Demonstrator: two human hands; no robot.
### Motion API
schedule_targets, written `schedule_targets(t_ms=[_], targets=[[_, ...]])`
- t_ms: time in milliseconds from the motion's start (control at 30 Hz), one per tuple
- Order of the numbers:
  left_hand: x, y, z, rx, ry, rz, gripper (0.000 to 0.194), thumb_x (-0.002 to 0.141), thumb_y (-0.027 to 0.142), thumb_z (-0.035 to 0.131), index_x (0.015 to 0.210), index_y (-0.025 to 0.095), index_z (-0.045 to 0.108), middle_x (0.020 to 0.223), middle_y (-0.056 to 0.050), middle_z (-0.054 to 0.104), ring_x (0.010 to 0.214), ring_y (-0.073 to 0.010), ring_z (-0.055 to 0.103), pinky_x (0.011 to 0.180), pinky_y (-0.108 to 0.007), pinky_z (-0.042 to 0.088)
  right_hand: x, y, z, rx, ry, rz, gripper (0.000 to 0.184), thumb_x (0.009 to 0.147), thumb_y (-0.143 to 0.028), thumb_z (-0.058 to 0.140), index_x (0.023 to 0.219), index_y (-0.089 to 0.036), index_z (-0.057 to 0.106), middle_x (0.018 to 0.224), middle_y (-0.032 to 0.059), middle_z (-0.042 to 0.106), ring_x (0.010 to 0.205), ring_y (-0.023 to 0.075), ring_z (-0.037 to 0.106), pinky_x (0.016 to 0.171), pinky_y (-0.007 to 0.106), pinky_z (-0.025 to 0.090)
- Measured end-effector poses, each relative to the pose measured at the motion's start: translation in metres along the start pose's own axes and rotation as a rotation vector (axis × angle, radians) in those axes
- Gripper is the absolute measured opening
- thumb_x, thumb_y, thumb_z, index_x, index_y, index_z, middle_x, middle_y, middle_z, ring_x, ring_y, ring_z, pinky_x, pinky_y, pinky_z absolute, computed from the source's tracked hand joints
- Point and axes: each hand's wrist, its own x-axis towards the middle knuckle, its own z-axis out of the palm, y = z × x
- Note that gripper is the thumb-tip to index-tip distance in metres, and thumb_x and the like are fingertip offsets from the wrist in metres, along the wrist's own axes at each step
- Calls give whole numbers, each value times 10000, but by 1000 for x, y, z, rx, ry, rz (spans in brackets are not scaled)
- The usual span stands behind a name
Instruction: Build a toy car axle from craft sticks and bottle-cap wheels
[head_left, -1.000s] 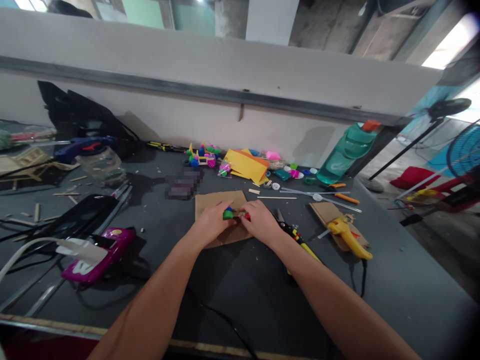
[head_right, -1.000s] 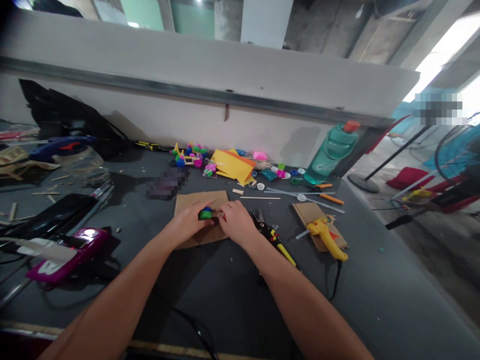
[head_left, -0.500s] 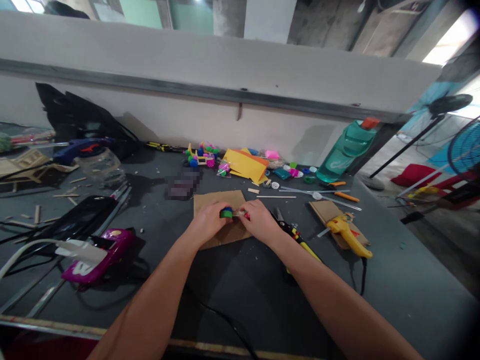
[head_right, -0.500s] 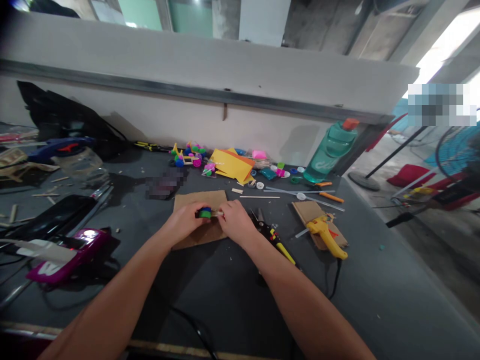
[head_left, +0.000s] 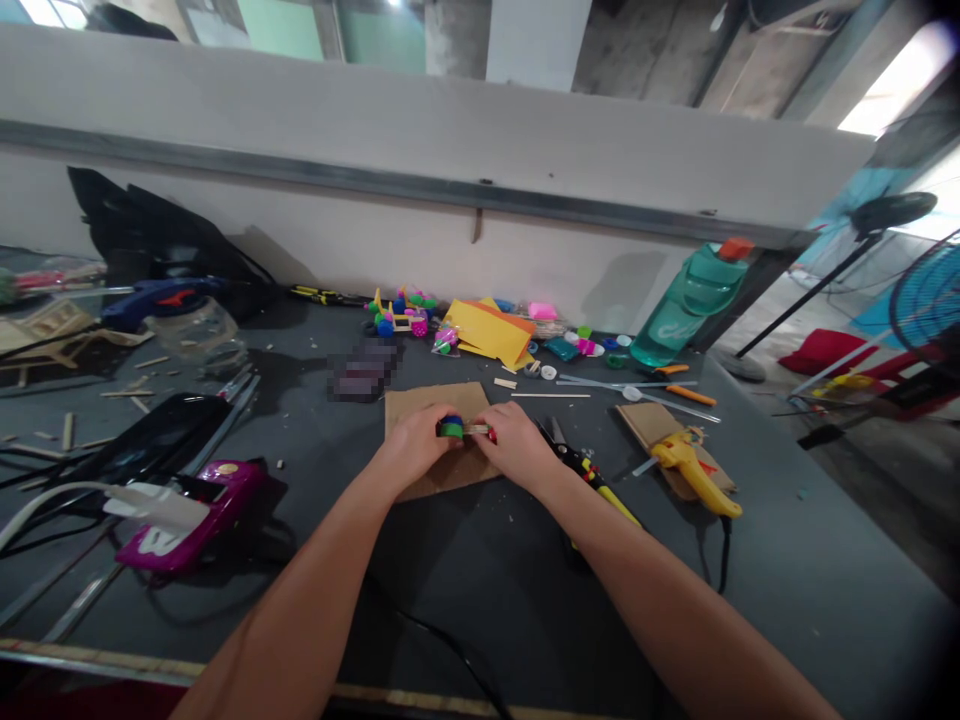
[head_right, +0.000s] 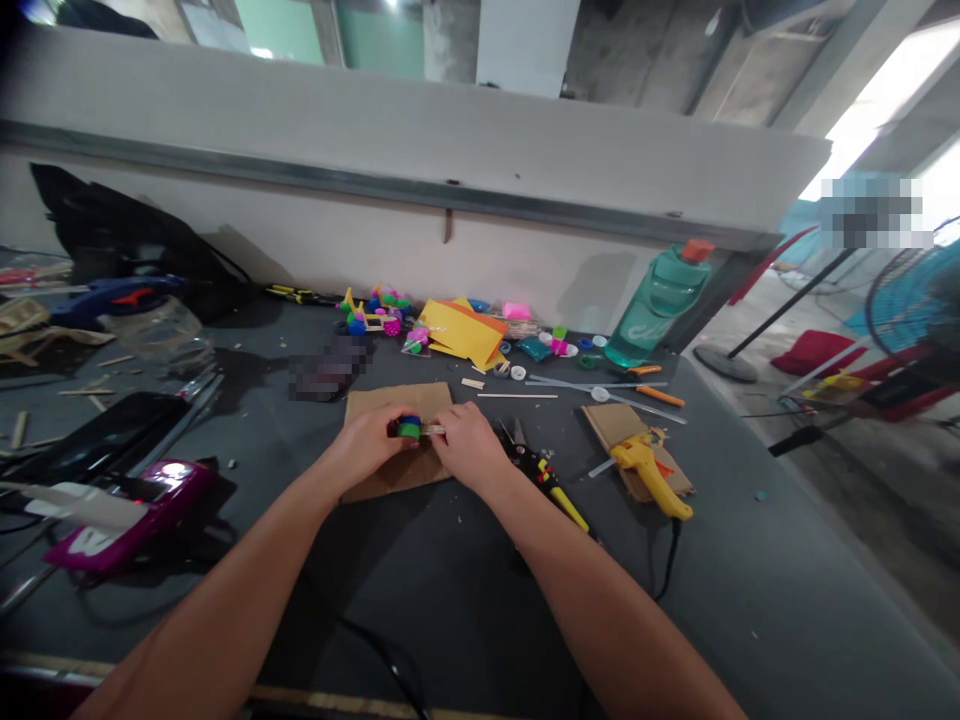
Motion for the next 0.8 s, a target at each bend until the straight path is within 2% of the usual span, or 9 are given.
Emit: schedule_targets(t_ms=[333, 500, 800], targets=[[-1, 2, 0, 11, -12, -20, 284, 708, 268, 679, 987, 238, 636, 969, -23, 667, 890, -213, 608, 765, -308, 450, 1, 3, 6, 0, 20, -43, 77, 845, -161, 579, 829, -157, 654, 864, 69, 667, 879, 195, 546, 832, 322, 415], [-2, 5, -2, 41, -13, -23, 272, 716, 283, 671, 984, 249, 637, 928, -16, 668, 870, -214, 610, 735, -308, 449, 0, 2, 6, 24, 30, -18, 84, 843, -158, 579, 819, -155, 660, 867, 74, 667, 869, 198, 536, 833, 324, 416], [-2, 4, -1, 45, -32, -20, 380, 728, 341, 663, 1092, 250, 602, 1067, -37, 651, 970, -235, 600, 816, -334, 452, 1, 3, 4, 27, 41, -36, 59, 827, -144, 595, 817, -164, 649, 855, 66, 672, 857, 194, 545, 812, 326, 416]])
